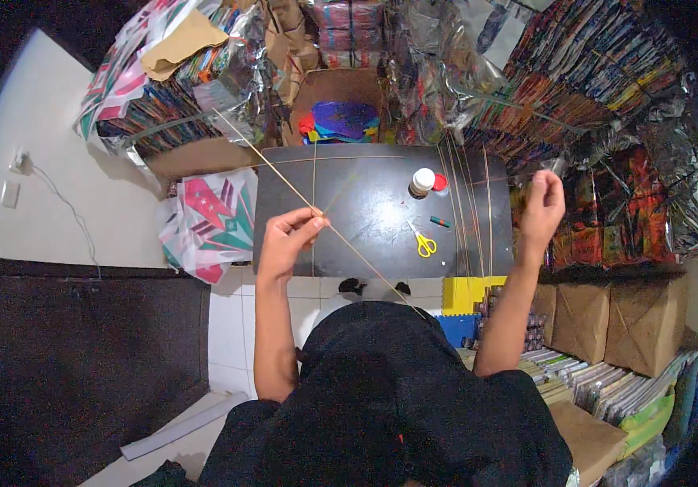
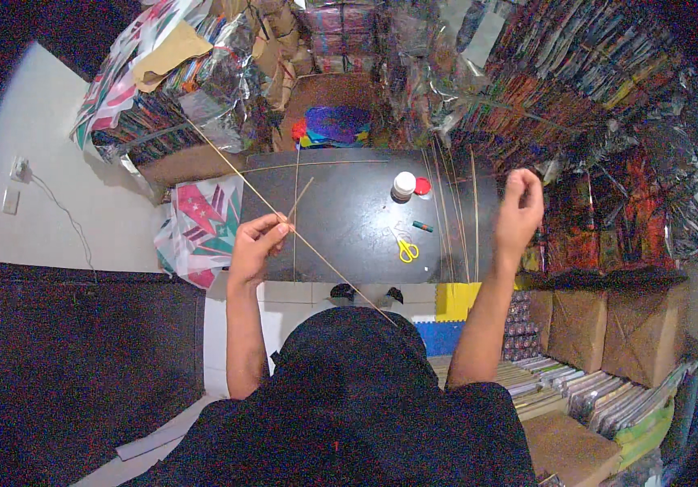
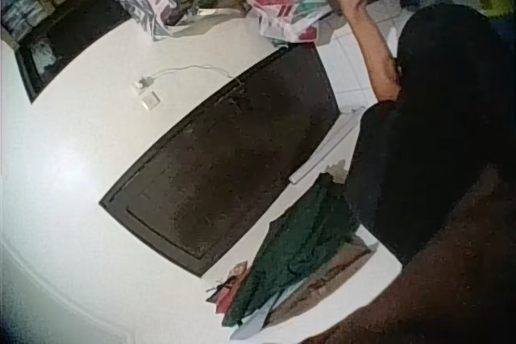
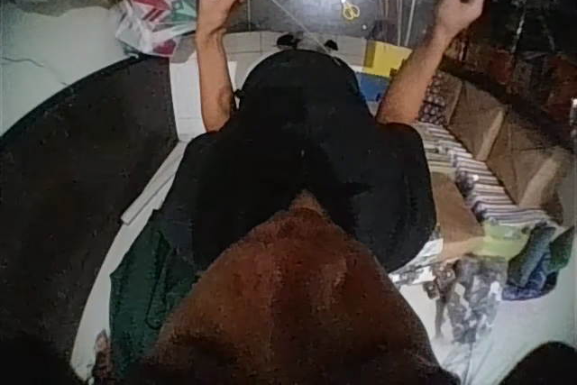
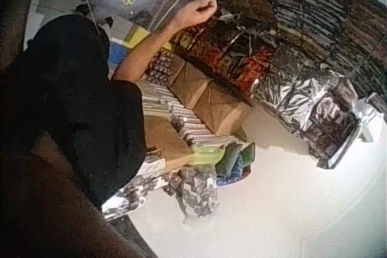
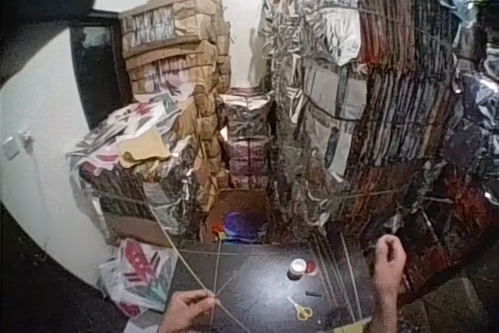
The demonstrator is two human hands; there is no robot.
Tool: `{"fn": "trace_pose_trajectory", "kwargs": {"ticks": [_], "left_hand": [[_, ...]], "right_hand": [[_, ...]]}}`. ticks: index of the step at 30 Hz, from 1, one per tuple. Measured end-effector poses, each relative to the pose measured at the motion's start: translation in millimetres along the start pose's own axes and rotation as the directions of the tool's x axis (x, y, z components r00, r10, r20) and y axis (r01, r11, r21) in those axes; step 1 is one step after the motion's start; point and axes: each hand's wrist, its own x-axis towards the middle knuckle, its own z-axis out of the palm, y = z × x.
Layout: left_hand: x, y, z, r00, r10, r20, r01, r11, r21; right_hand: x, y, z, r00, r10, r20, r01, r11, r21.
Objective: The recorder is assembling the bamboo frame for a traditional kite by tying sticks together with string.
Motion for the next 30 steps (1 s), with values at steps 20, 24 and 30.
{"fn": "trace_pose_trajectory", "kwargs": {"ticks": [20,24,30], "left_hand": [[6,12,9,0.998,0.052,0.036,-0.051,0.998,-0.026],[5,20,25,0.997,0.055,0.052,-0.053,0.998,-0.03],[2,33,47,0.989,0.014,0.15,-0.014,1.0,0.001]], "right_hand": [[-27,100,-223,0.928,0.368,-0.055,-0.257,0.528,-0.809],[-37,64,-149,0.948,0.271,0.168,-0.049,0.646,-0.762],[-64,-42,5,0.823,0.189,0.536,-0.215,0.977,-0.015]]}}
